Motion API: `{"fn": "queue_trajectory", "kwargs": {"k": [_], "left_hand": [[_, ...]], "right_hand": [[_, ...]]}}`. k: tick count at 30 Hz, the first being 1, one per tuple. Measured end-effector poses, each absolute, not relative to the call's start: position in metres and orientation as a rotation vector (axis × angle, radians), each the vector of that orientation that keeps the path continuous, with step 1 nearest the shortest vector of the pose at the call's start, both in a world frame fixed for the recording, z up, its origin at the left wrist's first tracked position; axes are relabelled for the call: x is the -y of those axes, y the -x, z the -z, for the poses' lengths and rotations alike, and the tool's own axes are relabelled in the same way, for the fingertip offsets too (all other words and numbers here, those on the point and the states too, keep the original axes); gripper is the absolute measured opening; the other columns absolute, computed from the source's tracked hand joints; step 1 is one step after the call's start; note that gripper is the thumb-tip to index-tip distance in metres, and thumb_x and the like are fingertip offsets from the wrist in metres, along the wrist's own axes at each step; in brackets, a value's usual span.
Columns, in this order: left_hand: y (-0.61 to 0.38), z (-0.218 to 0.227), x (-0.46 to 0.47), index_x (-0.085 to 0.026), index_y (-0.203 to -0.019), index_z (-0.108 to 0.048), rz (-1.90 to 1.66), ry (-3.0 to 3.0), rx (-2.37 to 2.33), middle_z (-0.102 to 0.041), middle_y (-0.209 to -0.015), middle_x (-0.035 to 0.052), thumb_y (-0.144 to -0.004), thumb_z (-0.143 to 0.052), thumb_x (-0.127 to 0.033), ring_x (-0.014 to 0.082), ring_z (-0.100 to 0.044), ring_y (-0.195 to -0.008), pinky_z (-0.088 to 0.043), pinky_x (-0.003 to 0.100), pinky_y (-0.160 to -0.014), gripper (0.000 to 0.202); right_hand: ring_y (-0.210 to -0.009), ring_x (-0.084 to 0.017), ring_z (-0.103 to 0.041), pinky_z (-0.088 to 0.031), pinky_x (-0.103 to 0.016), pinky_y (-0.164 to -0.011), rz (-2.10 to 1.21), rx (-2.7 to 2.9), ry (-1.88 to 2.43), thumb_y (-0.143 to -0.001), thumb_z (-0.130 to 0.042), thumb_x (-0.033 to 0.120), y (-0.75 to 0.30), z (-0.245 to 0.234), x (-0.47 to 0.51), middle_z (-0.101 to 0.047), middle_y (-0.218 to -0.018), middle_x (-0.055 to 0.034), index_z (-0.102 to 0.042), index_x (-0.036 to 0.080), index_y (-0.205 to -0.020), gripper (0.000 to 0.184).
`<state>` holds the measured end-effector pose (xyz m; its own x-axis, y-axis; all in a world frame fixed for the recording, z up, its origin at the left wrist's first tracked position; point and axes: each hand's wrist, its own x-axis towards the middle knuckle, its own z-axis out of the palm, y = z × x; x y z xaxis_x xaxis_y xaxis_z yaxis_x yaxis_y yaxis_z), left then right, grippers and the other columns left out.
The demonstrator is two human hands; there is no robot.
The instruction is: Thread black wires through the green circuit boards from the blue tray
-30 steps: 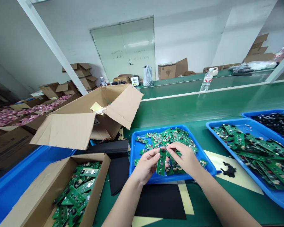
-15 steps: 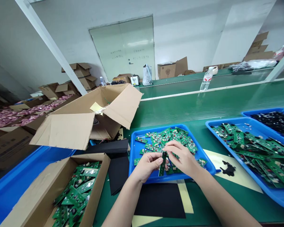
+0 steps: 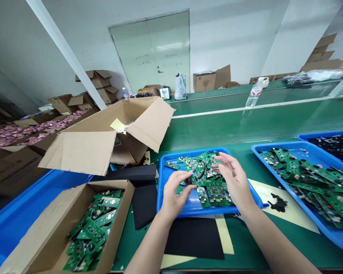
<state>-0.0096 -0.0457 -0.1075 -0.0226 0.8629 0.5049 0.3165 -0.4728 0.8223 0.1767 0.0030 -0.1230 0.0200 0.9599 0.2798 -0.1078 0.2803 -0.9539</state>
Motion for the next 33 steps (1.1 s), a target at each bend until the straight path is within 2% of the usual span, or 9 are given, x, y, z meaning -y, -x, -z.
{"fn": "queue_trajectory", "kwargs": {"k": [2,4,7,12,22,33], "left_hand": [[0.010,0.108,0.047,-0.023,-0.104,-0.068,-1.579,-2.195,-1.211,-0.069,-0.098,0.0086,-0.080,-0.064,-0.018,0.0207,-0.064,-0.092,-0.051,0.036,-0.083,0.025],[0.010,0.109,0.048,-0.024,-0.107,-0.066,-1.557,-2.448,-1.177,-0.069,-0.100,0.0091,-0.082,-0.061,-0.015,0.0202,-0.064,-0.093,-0.052,0.036,-0.082,0.027],[0.009,0.112,0.047,-0.025,-0.110,-0.064,-1.525,-2.578,-1.188,-0.068,-0.101,0.0095,-0.084,-0.058,-0.014,0.0201,-0.064,-0.095,-0.052,0.036,-0.083,0.029],[0.011,0.112,0.045,-0.025,-0.114,-0.062,-1.556,-2.618,-1.223,-0.067,-0.101,0.0094,-0.084,-0.058,-0.011,0.0201,-0.063,-0.096,-0.053,0.035,-0.082,0.034],[0.013,0.113,0.044,-0.022,-0.112,-0.063,-1.567,-2.639,-1.238,-0.066,-0.099,0.0102,-0.081,-0.060,-0.009,0.0202,-0.062,-0.096,-0.053,0.035,-0.083,0.033],[0.007,0.111,0.044,-0.021,-0.115,-0.059,-1.567,-2.481,-1.168,-0.066,-0.095,0.0074,-0.084,-0.060,-0.016,0.0171,-0.065,-0.087,-0.054,0.029,-0.073,0.031]], "right_hand": [[-0.075,-0.017,-0.067,-0.057,-0.032,-0.069,-1.389,1.193,0.903,-0.088,-0.049,0.050,-0.176,0.123,-0.005,-0.067,-0.093,-0.0096,-0.059,0.019,-0.099,0.034],[-0.057,-0.016,-0.065,-0.056,-0.029,-0.055,-1.633,1.258,0.869,-0.085,-0.046,0.059,-0.174,0.121,-0.003,-0.067,-0.069,-0.0073,-0.061,0.016,-0.078,0.046],[-0.047,-0.014,-0.062,-0.053,-0.027,-0.048,-1.866,1.376,0.818,-0.076,-0.058,0.061,-0.172,0.115,0.004,-0.065,-0.056,-0.0048,-0.060,0.015,-0.063,0.048],[-0.051,-0.012,-0.061,-0.052,-0.026,-0.056,-1.956,1.403,0.779,-0.069,-0.071,0.051,-0.173,0.108,0.011,-0.066,-0.059,-0.0011,-0.060,0.016,-0.065,0.037],[-0.054,-0.011,-0.061,-0.049,-0.024,-0.056,-1.991,1.422,0.718,-0.075,-0.068,0.043,-0.174,0.104,0.010,-0.065,-0.060,0.0000,-0.058,0.016,-0.065,0.031],[-0.049,-0.010,-0.056,-0.047,-0.026,-0.055,-2.013,1.414,0.671,-0.072,-0.069,0.049,-0.172,0.107,0.010,-0.060,-0.057,0.0014,-0.052,0.016,-0.062,0.039]]}}
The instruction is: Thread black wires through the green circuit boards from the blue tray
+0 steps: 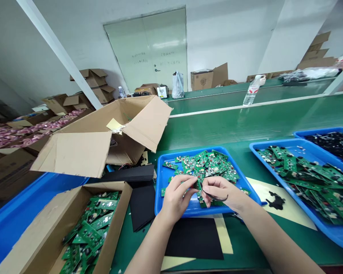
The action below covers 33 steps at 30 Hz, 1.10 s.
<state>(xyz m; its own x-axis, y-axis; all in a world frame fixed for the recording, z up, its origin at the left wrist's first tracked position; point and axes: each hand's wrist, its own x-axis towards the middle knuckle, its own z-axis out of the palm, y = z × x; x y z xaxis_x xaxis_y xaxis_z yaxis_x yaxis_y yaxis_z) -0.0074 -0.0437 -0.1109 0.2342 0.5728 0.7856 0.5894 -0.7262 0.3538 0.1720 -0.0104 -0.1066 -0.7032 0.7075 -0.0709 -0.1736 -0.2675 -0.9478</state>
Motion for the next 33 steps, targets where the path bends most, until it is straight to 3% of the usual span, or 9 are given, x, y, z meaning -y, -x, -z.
{"fn": "queue_trajectory", "kwargs": {"k": [9,19,25,33], "left_hand": [[0.0063,0.1151,0.0434,-0.020,-0.112,-0.061,1.596,2.515,1.282,-0.066,-0.084,0.0056,-0.085,-0.060,-0.024,0.0151,-0.064,-0.075,-0.054,0.025,-0.066,0.028],[0.0047,0.1181,0.0456,-0.019,-0.110,-0.064,1.714,2.611,1.544,-0.067,-0.085,0.0067,-0.085,-0.060,-0.029,0.0170,-0.064,-0.078,-0.055,0.029,-0.072,0.027],[0.0046,0.1161,0.0480,-0.019,-0.115,-0.062,1.909,2.740,1.736,-0.066,-0.100,0.0091,-0.085,-0.058,-0.033,0.0191,-0.065,-0.092,-0.055,0.032,-0.081,0.033],[0.0037,0.1142,0.0482,-0.022,-0.129,-0.054,1.609,2.864,1.725,-0.067,-0.113,0.0096,-0.090,-0.049,-0.025,0.0207,-0.063,-0.101,-0.050,0.035,-0.090,0.039]], "right_hand": [[-0.048,-0.009,-0.053,-0.044,-0.024,-0.053,-1.964,1.422,0.667,-0.076,-0.066,0.047,-0.1703,0.1085,0.0120,-0.058,-0.055,0.0016,-0.050,0.017,-0.062,0.037],[-0.048,-0.010,-0.052,-0.044,-0.026,-0.053,-1.956,1.470,0.670,-0.075,-0.063,0.054,-0.1676,0.1054,0.0132,-0.055,-0.054,0.0021,-0.044,0.019,-0.060,0.043],[-0.049,-0.011,-0.050,-0.039,-0.025,-0.052,-1.854,1.550,0.769,-0.075,-0.062,0.054,-0.1703,0.1081,0.0107,-0.053,-0.053,0.0036,-0.047,0.019,-0.066,0.039],[-0.049,-0.008,-0.038,-0.032,-0.023,-0.049,-1.486,1.731,0.930,-0.082,-0.054,0.046,-0.1652,0.1127,0.0119,-0.043,-0.056,0.0056,-0.045,0.019,-0.066,0.033]]}}
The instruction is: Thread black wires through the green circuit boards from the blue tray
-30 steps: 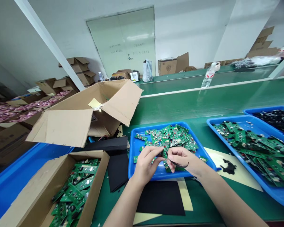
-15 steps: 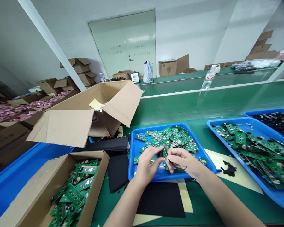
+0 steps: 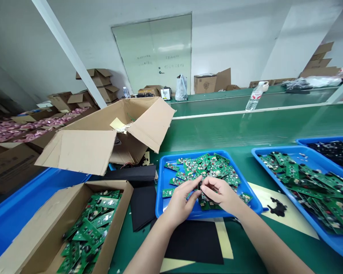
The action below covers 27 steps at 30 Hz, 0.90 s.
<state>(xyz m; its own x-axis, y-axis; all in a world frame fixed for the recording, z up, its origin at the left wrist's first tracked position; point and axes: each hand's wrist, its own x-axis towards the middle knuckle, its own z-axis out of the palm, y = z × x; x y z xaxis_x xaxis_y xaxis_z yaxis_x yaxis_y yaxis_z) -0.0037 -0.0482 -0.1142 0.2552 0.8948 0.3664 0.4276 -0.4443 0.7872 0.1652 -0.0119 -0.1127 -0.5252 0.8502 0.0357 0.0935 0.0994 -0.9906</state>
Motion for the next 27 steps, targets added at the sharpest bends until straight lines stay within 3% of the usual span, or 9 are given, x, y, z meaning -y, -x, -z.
{"fn": "queue_trajectory", "kwargs": {"k": [8,13,19,22,27], "left_hand": [[0.002,0.112,0.048,-0.018,-0.123,-0.060,-1.103,-1.834,-1.249,-0.069,-0.108,0.0102,-0.089,-0.049,-0.029,0.0215,-0.064,-0.098,-0.051,0.034,-0.088,0.038],[-0.002,0.114,0.048,-0.017,-0.115,-0.064,-1.112,-1.677,-1.315,-0.068,-0.114,0.0093,-0.084,-0.051,-0.025,0.0217,-0.065,-0.100,-0.053,0.031,-0.082,0.035],[-0.009,0.121,0.049,-0.019,-0.101,-0.070,-1.113,-1.745,-1.333,-0.074,-0.087,0.0035,-0.079,-0.051,-0.020,0.0159,-0.066,-0.074,-0.052,0.023,-0.065,0.029],[-0.010,0.123,0.048,-0.017,-0.092,-0.073,-1.167,-1.704,-1.339,-0.069,-0.065,0.0006,-0.078,-0.054,-0.020,0.0106,-0.057,-0.053,-0.047,0.020,-0.053,0.024],[-0.005,0.121,0.045,-0.013,-0.094,-0.069,-1.319,-1.541,-1.380,-0.068,-0.063,0.0021,-0.079,-0.057,-0.026,0.0105,-0.058,-0.049,-0.046,0.019,-0.047,0.023]], "right_hand": [[-0.051,-0.010,-0.043,-0.035,-0.023,-0.050,-1.426,1.822,0.972,-0.085,-0.048,0.039,-0.165,0.111,0.013,-0.046,-0.056,0.0046,-0.043,0.020,-0.068,0.026],[-0.052,-0.011,-0.043,-0.034,-0.023,-0.049,-1.227,1.943,1.021,-0.084,-0.046,0.033,-0.163,0.114,0.013,-0.049,-0.060,0.0026,-0.045,0.020,-0.068,0.020],[-0.053,-0.013,-0.039,-0.029,-0.026,-0.053,-1.052,1.996,1.077,-0.073,-0.051,0.020,-0.160,0.123,0.014,-0.045,-0.057,0.0025,-0.040,0.022,-0.059,0.017],[-0.053,-0.013,-0.036,-0.027,-0.027,-0.053,-1.009,2.001,1.087,-0.070,-0.052,0.018,-0.162,0.121,0.014,-0.041,-0.056,0.0026,-0.036,0.022,-0.056,0.021],[-0.059,-0.013,-0.044,-0.036,-0.026,-0.056,-1.188,1.920,1.023,-0.083,-0.050,0.033,-0.168,0.112,0.012,-0.047,-0.066,0.0017,-0.042,0.022,-0.070,0.019]]}}
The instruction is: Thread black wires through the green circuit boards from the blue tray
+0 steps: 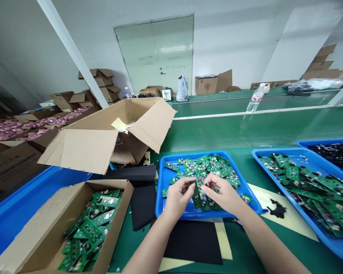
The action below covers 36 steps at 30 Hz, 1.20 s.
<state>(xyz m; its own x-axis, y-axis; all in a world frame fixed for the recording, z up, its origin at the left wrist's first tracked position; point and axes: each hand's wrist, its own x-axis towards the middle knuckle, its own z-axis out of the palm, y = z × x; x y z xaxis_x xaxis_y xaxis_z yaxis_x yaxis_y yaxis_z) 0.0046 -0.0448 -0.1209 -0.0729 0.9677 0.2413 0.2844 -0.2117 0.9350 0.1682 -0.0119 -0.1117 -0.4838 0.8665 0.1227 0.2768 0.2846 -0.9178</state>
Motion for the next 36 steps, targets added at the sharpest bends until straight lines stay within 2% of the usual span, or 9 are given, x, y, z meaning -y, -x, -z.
{"fn": "queue_trajectory", "kwargs": {"k": [5,10,13,18,23,26,29,32,36], "left_hand": [[-0.003,0.118,0.041,-0.012,-0.086,-0.068,-1.446,-1.432,-1.406,-0.074,-0.077,0.0082,-0.075,-0.064,-0.035,0.0187,-0.070,-0.068,-0.057,0.027,-0.063,0.025],[0.003,0.120,0.034,-0.014,-0.083,-0.068,-1.559,-1.368,-1.397,-0.075,-0.084,0.0094,-0.071,-0.068,-0.042,0.0223,-0.071,-0.077,-0.058,0.033,-0.072,0.030],[0.008,0.119,0.025,-0.014,-0.081,-0.067,-1.618,-1.280,-1.395,-0.074,-0.079,0.0082,-0.065,-0.072,-0.047,0.0216,-0.070,-0.074,-0.058,0.032,-0.069,0.038],[0.009,0.113,0.014,-0.015,-0.088,-0.063,-1.496,-1.150,-1.368,-0.072,-0.082,0.0079,-0.055,-0.072,-0.059,0.0233,-0.069,-0.076,-0.058,0.031,-0.063,0.056],[0.016,0.119,0.006,-0.017,-0.092,-0.061,-1.268,-1.485,-1.514,-0.069,-0.097,0.0126,-0.061,-0.061,-0.064,0.0319,-0.066,-0.093,-0.055,0.046,-0.078,0.056],[0.024,0.136,-0.001,-0.015,-0.091,-0.063,-1.051,-1.885,-1.706,-0.068,-0.102,0.0177,-0.066,-0.052,-0.057,0.0385,-0.061,-0.104,-0.047,0.055,-0.091,0.050],[0.026,0.153,-0.004,-0.012,-0.094,-0.063,-0.880,-2.172,-1.784,-0.064,-0.114,0.0223,-0.069,-0.048,-0.046,0.0406,-0.054,-0.115,-0.039,0.057,-0.099,0.045],[0.024,0.158,-0.002,-0.014,-0.101,-0.063,-0.744,-2.271,-1.792,-0.064,-0.117,0.0192,-0.071,-0.050,-0.036,0.0375,-0.054,-0.117,-0.039,0.054,-0.100,0.039],[0.021,0.146,0.006,-0.016,-0.099,-0.063,-0.694,-2.257,-1.732,-0.069,-0.106,0.0149,-0.075,-0.051,-0.022,0.0330,-0.061,-0.106,-0.044,0.051,-0.095,0.028]], "right_hand": [[-0.065,-0.012,-0.049,-0.043,-0.026,-0.062,-1.689,1.656,0.866,-0.074,-0.067,0.043,-0.164,0.119,0.010,-0.050,-0.074,0.0036,-0.037,0.023,-0.077,0.037],[-0.063,-0.011,-0.052,-0.047,-0.027,-0.061,-1.657,1.615,0.913,-0.068,-0.071,0.046,-0.150,0.122,0.005,-0.048,-0.074,0.0052,-0.032,0.023,-0.076,0.045],[-0.060,-0.011,-0.054,-0.050,-0.028,-0.058,-1.608,1.658,0.959,-0.068,-0.071,0.039,-0.144,0.113,-0.003,-0.049,-0.070,0.0056,-0.032,0.023,-0.074,0.043],[-0.058,-0.011,-0.051,-0.045,-0.025,-0.056,-1.345,1.804,1.090,-0.064,-0.076,0.022,-0.159,0.084,-0.013,-0.053,-0.066,0.0063,-0.043,0.021,-0.072,0.035],[-0.063,-0.013,-0.054,-0.042,-0.025,-0.058,-0.929,1.630,1.468,-0.074,-0.066,0.023,-0.247,0.075,-0.001,-0.056,-0.073,0.0038,-0.047,0.021,-0.083,0.021],[-0.064,-0.016,-0.053,-0.040,-0.028,-0.059,-0.565,1.336,1.833,-0.081,-0.055,0.025,-0.323,0.090,0.017,-0.051,-0.070,0.0017,-0.044,0.020,-0.080,0.013],[-0.061,-0.015,-0.049,-0.039,-0.029,-0.060,-0.254,1.081,2.120,-0.083,-0.053,0.023,-0.383,0.111,0.035,-0.048,-0.066,0.0024,-0.046,0.018,-0.079,0.009],[-0.058,-0.011,-0.047,-0.040,-0.027,-0.060,-0.082,0.995,2.277,-0.085,-0.056,0.026,-0.412,0.128,0.044,-0.050,-0.068,0.0036,-0.050,0.016,-0.079,0.013],[-0.057,-0.018,-0.051,-0.038,-0.030,-0.055,0.065,1.077,2.330,-0.072,-0.062,0.018,-0.419,0.137,0.052,-0.051,-0.059,-0.0010,-0.045,0.021,-0.066,0.018]]}}
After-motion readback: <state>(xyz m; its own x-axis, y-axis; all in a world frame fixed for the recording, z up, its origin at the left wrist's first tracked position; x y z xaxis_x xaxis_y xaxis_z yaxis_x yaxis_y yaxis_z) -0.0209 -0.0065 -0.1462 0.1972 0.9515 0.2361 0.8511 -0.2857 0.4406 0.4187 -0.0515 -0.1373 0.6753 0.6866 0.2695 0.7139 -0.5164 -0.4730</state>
